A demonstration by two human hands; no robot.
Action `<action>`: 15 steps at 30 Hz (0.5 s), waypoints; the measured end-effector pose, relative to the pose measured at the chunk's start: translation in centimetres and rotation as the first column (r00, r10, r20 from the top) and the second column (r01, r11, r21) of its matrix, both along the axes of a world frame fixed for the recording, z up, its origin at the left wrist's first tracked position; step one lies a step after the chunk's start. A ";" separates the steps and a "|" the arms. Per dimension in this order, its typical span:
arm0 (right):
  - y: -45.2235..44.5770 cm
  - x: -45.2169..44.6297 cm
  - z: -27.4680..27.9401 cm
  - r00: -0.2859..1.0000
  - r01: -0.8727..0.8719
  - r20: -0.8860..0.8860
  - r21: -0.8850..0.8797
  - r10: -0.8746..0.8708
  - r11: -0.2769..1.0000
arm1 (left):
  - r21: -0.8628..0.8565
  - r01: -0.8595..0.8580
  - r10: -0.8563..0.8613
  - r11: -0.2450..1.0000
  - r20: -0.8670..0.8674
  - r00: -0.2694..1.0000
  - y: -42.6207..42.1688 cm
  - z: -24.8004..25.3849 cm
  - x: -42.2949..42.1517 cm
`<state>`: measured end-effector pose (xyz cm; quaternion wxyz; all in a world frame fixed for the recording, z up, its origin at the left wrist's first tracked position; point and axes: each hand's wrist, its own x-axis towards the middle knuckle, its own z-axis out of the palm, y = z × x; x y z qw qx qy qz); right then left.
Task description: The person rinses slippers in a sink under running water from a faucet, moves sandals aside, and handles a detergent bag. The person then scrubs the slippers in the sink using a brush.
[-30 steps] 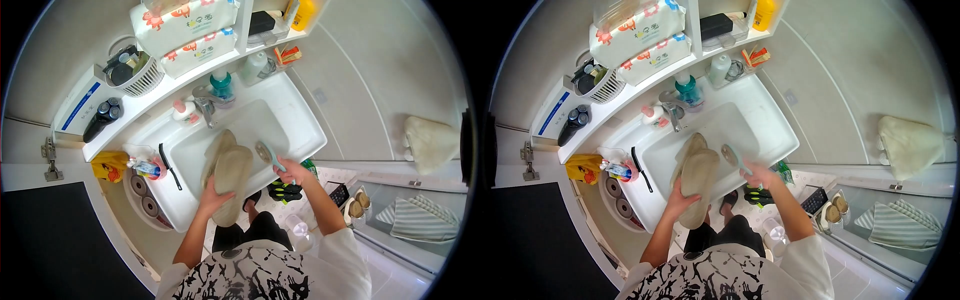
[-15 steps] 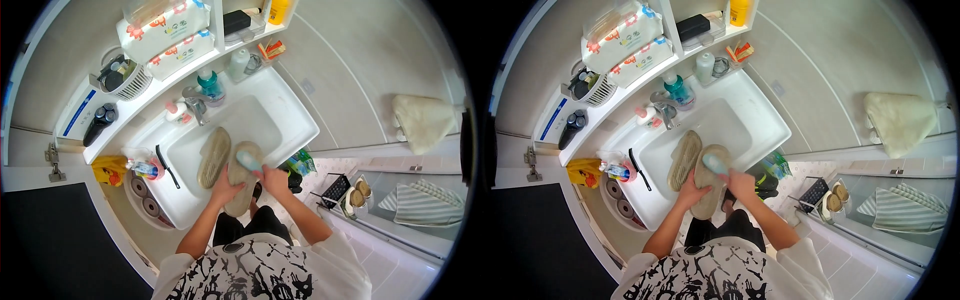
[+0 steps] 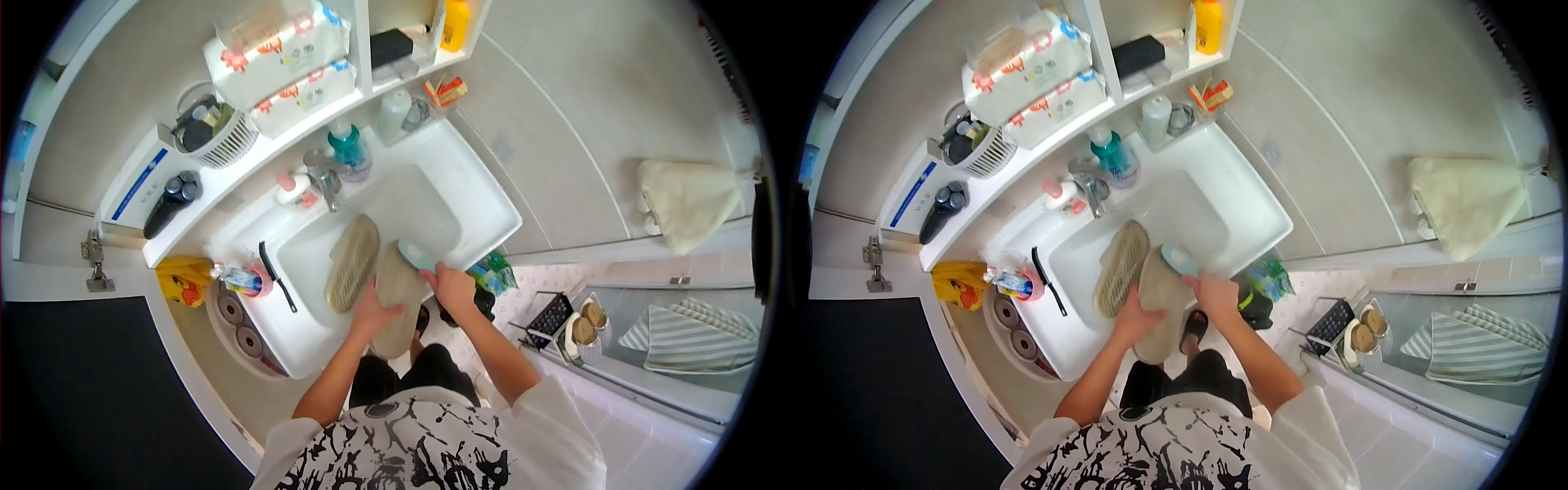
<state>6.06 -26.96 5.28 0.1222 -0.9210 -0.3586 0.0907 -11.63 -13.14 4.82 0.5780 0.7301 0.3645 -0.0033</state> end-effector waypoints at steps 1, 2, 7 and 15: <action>0.0 -0.3 0.0 1.000 -0.014 -0.011 0.025 0.014 1.000 | 0.077 0.013 -0.012 0.997 -0.012 1.000 0.1 0.0 0.4; -0.3 -1.5 -0.2 0.999 -0.024 -0.029 0.045 0.025 0.999 | 0.076 0.026 -0.023 0.997 -0.047 0.999 0.2 0.0 0.4; -0.5 -7.1 2.3 0.985 -0.113 -0.138 -0.028 0.108 0.993 | -0.050 0.056 -0.059 0.997 -0.070 0.996 0.5 -0.4 -0.6; 1.3 -2.3 0.2 0.992 0.022 -0.122 -0.022 -0.024 1.000 | 0.032 0.077 -0.074 0.996 -0.097 0.993 0.6 1.4 0.2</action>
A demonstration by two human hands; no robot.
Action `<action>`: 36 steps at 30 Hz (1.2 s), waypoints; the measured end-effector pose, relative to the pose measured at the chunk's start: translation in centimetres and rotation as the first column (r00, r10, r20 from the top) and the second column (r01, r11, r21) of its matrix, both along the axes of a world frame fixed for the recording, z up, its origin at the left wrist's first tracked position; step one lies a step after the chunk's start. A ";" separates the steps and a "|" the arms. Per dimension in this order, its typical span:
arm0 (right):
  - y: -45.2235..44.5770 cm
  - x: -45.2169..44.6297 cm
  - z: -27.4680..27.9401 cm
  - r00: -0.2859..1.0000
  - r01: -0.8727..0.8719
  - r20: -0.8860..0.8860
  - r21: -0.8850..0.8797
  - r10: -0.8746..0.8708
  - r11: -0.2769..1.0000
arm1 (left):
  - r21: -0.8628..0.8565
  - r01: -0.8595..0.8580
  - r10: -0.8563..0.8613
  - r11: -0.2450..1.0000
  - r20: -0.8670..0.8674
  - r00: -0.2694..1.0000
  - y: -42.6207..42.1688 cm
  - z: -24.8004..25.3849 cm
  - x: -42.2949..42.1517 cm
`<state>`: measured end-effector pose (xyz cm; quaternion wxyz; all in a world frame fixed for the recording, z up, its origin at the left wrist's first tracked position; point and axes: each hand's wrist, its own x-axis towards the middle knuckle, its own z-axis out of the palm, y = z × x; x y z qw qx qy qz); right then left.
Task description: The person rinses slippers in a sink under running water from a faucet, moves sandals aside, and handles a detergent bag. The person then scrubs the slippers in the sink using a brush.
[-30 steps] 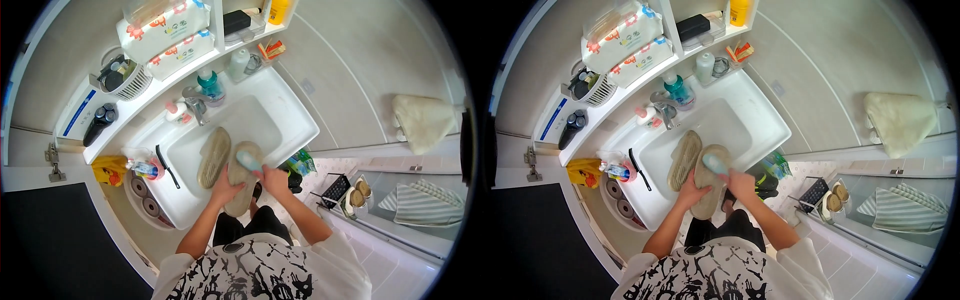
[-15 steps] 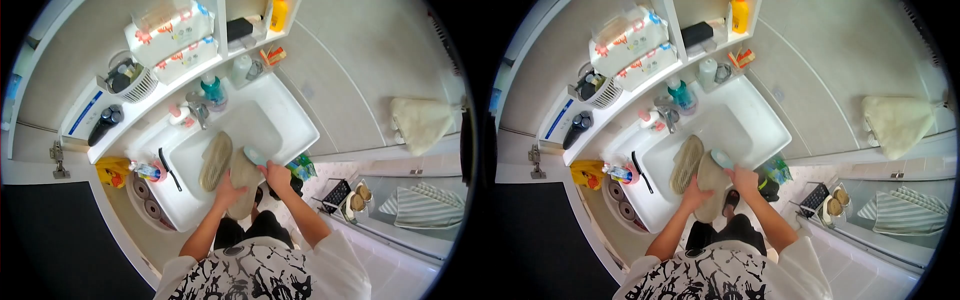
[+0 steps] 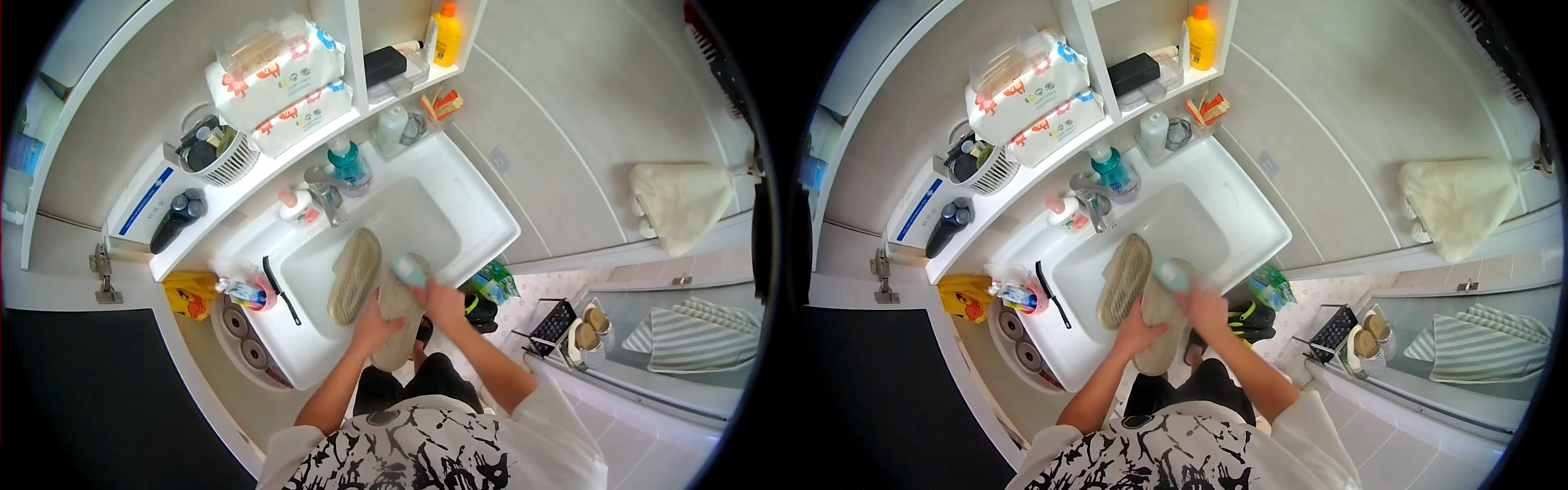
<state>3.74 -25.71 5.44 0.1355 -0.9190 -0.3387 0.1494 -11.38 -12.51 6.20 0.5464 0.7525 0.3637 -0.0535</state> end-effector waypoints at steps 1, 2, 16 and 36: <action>-0.2 -2.4 0.5 0.999 -0.040 -0.035 0.004 0.040 0.999 | 0.005 -0.002 0.002 1.000 0.009 1.000 -0.2 -0.5 -0.1; -0.6 -3.8 1.1 0.994 -0.081 -0.073 0.006 0.081 0.997 | -0.040 -0.004 0.005 0.999 0.019 1.000 -0.4 -1.1 -0.4; -0.6 -4.3 2.9 0.990 -0.097 -0.102 -0.013 0.096 0.995 | -0.031 0.053 -0.054 0.998 -0.009 0.999 -0.2 -2.8 -1.0; -2.7 -0.2 -1.2 0.976 0.208 -0.066 -0.027 -0.209 0.978 | 0.131 0.134 -0.123 0.982 -0.091 0.988 -1.5 0.8 0.4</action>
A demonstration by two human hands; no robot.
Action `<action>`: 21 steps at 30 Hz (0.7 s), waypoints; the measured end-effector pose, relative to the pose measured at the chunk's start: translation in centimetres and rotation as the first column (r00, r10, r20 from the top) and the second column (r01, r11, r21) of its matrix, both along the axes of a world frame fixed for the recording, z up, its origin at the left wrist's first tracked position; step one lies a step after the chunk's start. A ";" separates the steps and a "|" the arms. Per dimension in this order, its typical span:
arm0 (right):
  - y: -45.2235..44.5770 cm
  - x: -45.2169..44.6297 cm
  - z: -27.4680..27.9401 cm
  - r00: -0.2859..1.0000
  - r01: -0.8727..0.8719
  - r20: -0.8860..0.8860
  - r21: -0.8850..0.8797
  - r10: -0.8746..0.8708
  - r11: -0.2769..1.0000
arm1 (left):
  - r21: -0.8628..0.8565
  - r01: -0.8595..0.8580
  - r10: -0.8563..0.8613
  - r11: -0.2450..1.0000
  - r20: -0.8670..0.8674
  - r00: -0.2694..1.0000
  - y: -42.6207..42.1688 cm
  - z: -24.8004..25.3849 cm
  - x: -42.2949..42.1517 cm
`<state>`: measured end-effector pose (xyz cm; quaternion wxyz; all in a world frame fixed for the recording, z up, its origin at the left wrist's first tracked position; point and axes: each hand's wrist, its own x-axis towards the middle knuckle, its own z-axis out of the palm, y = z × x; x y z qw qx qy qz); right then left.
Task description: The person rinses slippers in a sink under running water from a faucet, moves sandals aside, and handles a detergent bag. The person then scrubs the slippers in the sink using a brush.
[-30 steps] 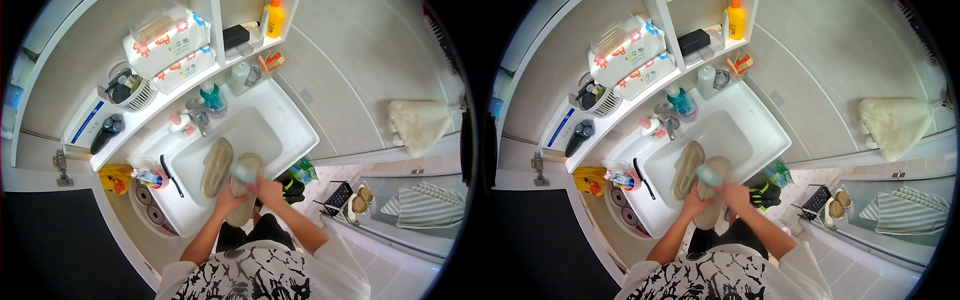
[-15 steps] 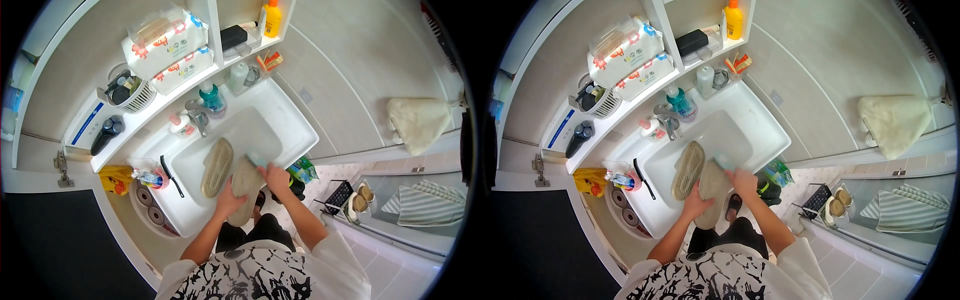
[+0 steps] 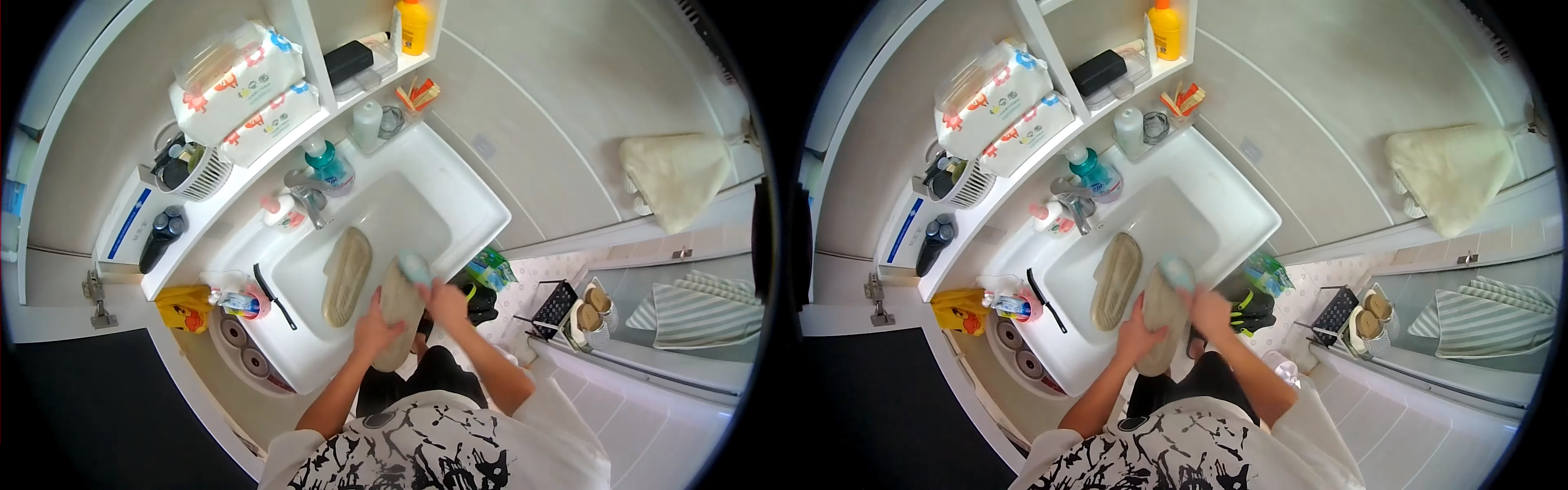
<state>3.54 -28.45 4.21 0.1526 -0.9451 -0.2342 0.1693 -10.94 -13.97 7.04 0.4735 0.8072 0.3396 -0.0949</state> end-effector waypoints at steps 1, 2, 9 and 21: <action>0.3 -2.7 1.7 0.997 -0.058 -0.048 0.010 0.058 0.998 | -0.008 0.009 -0.009 1.000 -0.064 0.998 -0.4 0.2 -0.2; 0.5 -4.5 2.7 0.989 -0.108 -0.096 0.026 0.110 0.994 | 0.016 0.018 -0.017 1.000 -0.080 0.997 -0.6 0.0 -0.4; -0.6 2.0 0.0 0.996 0.088 -0.011 0.025 -0.088 0.996 | 0.052 0.078 -0.083 0.996 0.081 0.993 -0.1 -1.5 -0.8; -2.0 1.4 -1.0 0.987 0.133 -0.094 0.058 -0.127 0.989 | 0.000 0.086 -0.086 0.996 0.072 0.994 0.5 -1.0 -0.2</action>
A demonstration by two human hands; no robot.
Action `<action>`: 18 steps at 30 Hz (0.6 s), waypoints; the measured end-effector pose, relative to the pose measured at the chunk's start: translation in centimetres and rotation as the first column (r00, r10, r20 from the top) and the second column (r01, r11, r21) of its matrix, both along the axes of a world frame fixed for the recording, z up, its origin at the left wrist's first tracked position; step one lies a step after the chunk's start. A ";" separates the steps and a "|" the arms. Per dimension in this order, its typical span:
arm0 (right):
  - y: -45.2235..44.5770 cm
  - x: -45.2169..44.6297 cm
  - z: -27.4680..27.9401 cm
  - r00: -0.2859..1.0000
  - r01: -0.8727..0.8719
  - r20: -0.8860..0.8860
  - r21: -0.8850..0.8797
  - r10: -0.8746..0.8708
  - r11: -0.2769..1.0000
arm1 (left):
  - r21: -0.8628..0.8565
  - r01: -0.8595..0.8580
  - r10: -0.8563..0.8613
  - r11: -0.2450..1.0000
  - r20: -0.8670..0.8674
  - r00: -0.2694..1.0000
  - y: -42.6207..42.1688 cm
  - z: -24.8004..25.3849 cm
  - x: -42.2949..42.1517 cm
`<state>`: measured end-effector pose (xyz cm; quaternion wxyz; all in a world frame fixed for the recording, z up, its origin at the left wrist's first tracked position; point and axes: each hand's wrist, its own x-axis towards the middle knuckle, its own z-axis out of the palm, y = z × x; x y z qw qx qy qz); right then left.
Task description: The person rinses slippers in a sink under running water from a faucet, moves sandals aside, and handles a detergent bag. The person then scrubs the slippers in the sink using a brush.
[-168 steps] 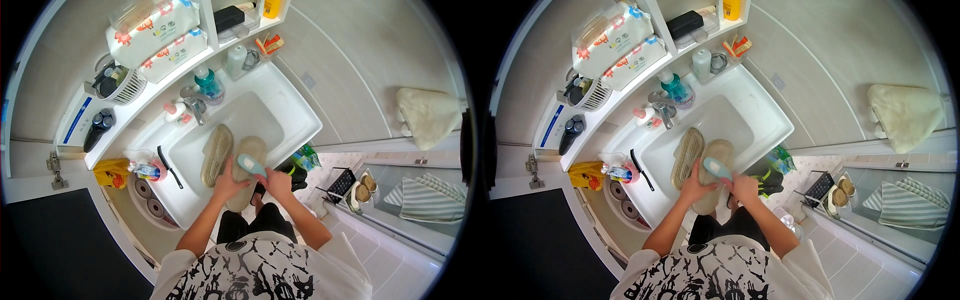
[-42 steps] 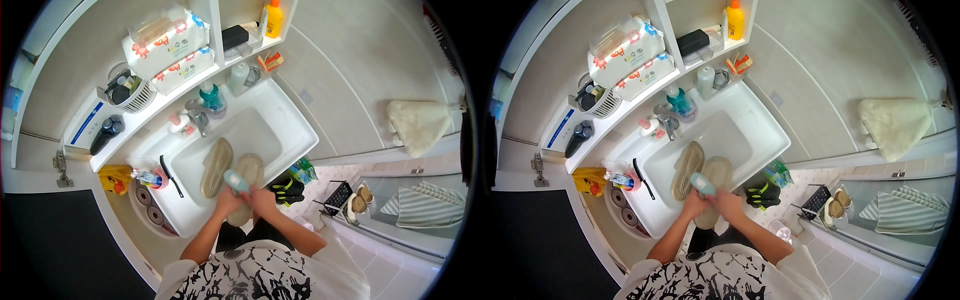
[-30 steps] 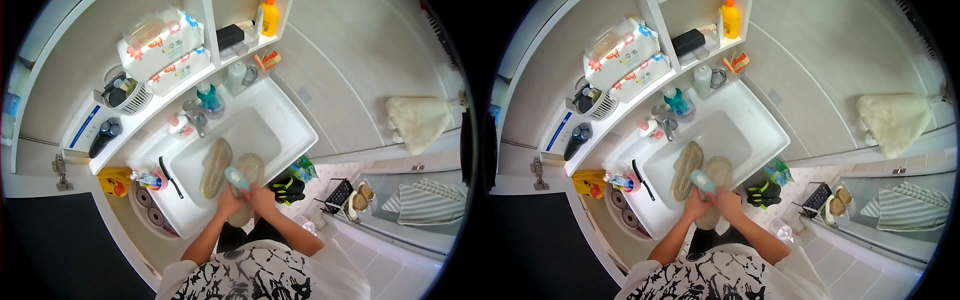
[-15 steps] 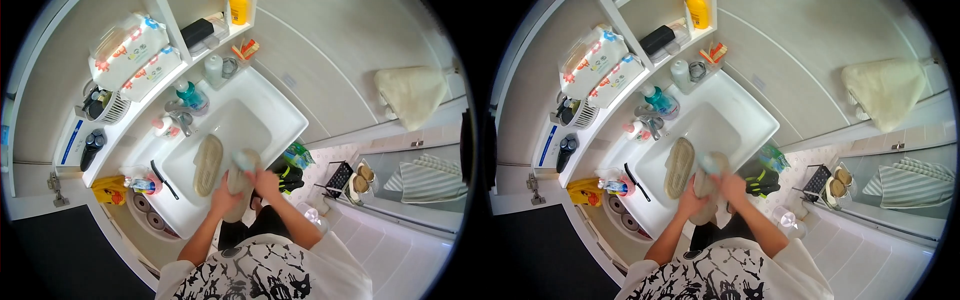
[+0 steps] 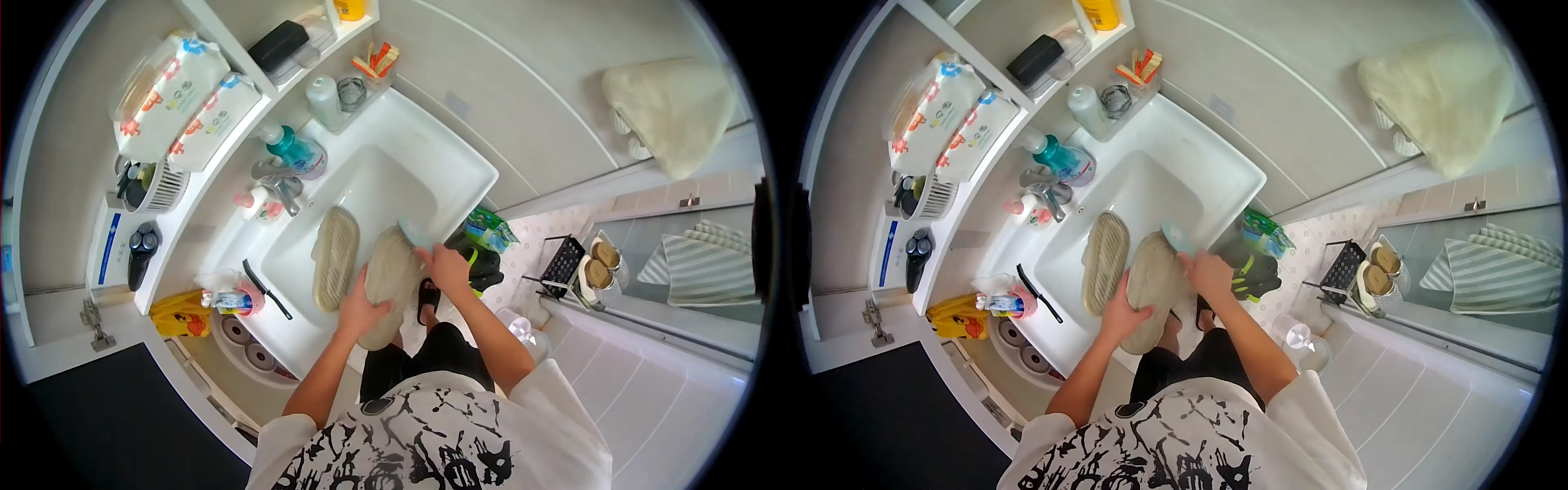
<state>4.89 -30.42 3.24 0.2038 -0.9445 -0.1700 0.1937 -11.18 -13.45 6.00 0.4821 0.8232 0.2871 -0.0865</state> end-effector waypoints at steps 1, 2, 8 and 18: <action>0.2 -0.4 0.0 1.000 0.030 0.005 0.011 -0.030 0.999 | 0.028 0.018 -0.018 0.999 0.001 1.000 0.0 0.1 0.3; 0.4 -0.9 0.0 0.998 0.059 0.010 0.021 -0.059 0.998 | -0.003 0.006 -0.006 1.000 0.021 1.000 0.1 0.0 0.5; 1.0 -6.2 2.7 0.996 0.055 -0.082 0.167 -0.042 0.984 | 0.134 0.111 -0.107 0.985 -0.037 0.994 2.2 -2.2 -0.8; -0.4 -6.0 1.8 0.995 -0.014 -0.094 0.205 0.034 0.979 | -0.129 -0.024 0.040 0.991 0.118 0.992 0.7 -1.0 5.1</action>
